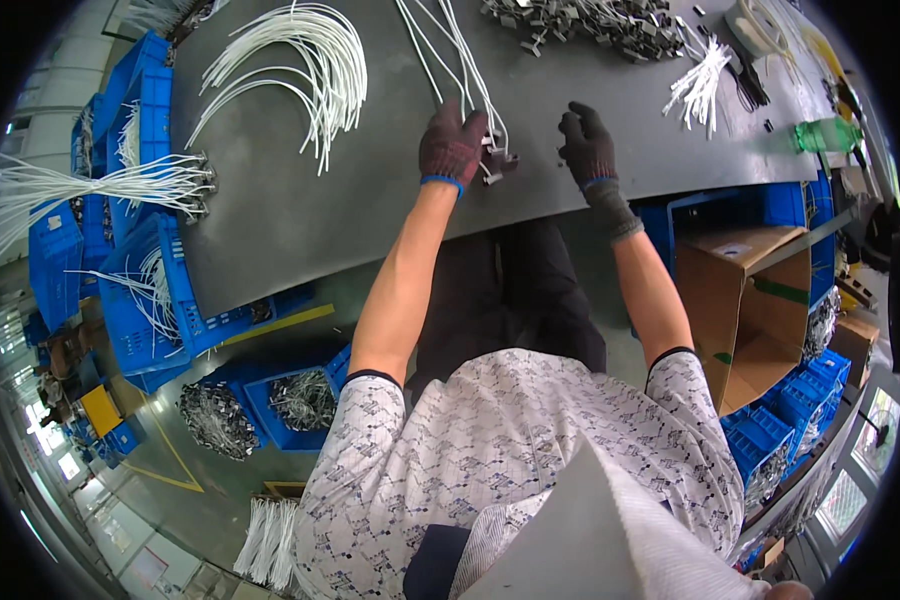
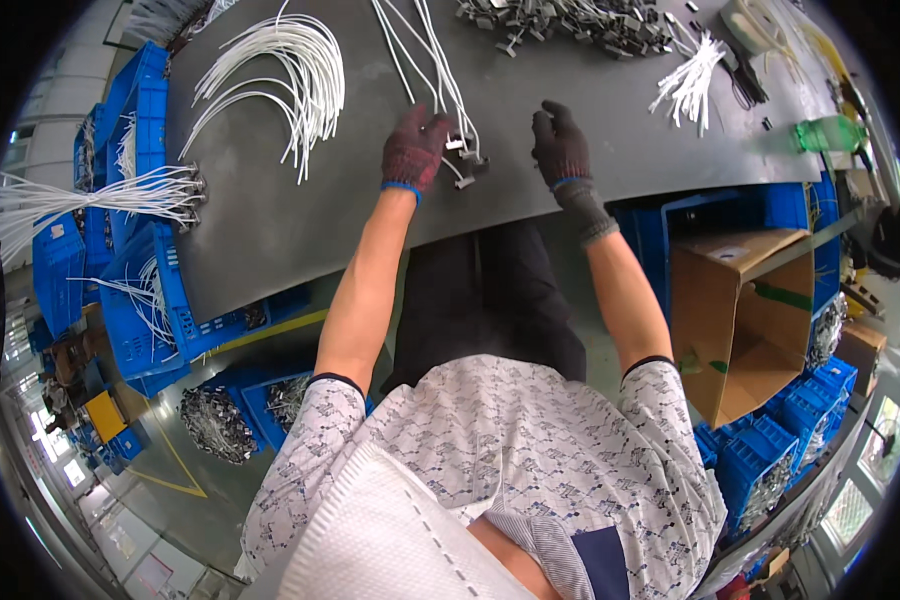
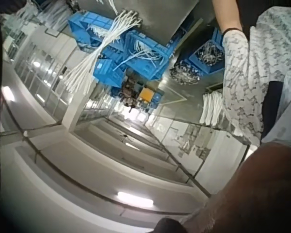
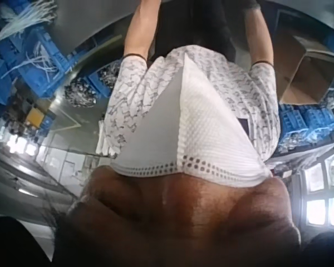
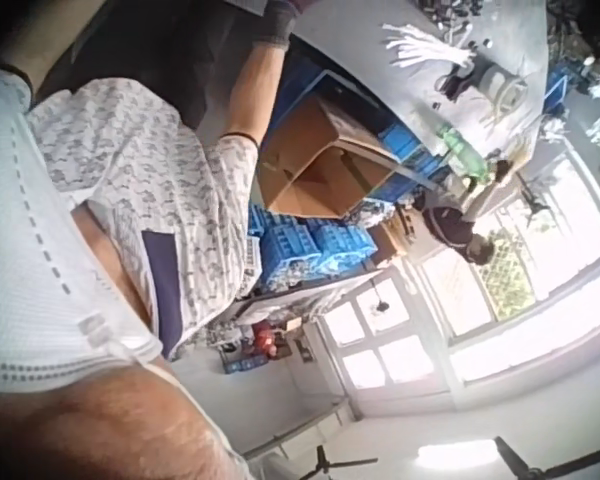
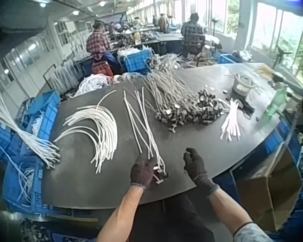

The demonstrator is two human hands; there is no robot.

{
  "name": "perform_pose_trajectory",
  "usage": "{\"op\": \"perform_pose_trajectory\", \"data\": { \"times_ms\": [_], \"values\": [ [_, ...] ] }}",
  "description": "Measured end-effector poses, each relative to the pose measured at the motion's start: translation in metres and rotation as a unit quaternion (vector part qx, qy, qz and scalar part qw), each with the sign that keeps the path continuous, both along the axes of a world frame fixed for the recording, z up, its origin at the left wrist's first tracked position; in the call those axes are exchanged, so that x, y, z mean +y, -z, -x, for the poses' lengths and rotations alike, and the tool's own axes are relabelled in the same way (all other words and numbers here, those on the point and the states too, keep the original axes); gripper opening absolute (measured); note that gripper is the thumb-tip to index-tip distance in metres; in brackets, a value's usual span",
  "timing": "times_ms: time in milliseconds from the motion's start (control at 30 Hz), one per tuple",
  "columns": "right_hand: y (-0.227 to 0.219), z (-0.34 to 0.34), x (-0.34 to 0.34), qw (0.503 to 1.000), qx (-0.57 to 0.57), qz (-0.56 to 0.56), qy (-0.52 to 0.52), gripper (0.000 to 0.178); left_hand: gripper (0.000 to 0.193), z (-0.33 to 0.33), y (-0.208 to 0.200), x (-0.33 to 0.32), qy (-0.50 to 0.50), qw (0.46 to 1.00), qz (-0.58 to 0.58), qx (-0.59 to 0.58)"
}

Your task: Sorting and bundling white electrical wires at a manual assembly station in a factory.

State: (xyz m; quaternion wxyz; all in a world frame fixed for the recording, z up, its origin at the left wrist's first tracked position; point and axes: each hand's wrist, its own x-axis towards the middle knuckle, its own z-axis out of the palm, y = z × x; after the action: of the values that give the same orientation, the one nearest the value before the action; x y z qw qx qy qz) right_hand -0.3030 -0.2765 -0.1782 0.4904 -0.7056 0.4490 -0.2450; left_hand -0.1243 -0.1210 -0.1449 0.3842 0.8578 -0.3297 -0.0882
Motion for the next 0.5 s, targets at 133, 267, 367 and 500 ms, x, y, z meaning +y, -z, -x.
{"op": "perform_pose_trajectory", "data": {
  "times_ms": [133, 267, 367, 500],
  "values": [
    [0.004, -0.058, -0.056, 0.957, 0.133, 0.255, -0.039, 0.050, 0.048, -0.029, 0.014, 0.030, -0.072, 0.997, 0.039, 0.012],
    [0.014, -0.108, -0.093, 0.930, 0.159, 0.300, -0.141, 0.048, 0.045, -0.087, 0.065, 0.110, -0.217, 0.936, -0.076, -0.266],
    [0.025, -0.109, -0.104, 0.933, 0.153, 0.293, -0.144, 0.042, 0.041, -0.118, 0.055, 0.139, -0.259, 0.918, -0.215, -0.208],
    [0.020, -0.092, -0.079, 0.938, 0.220, 0.250, -0.093, 0.038, 0.037, -0.143, 0.041, 0.157, -0.204, 0.907, -0.369, 0.003]
  ]
}}
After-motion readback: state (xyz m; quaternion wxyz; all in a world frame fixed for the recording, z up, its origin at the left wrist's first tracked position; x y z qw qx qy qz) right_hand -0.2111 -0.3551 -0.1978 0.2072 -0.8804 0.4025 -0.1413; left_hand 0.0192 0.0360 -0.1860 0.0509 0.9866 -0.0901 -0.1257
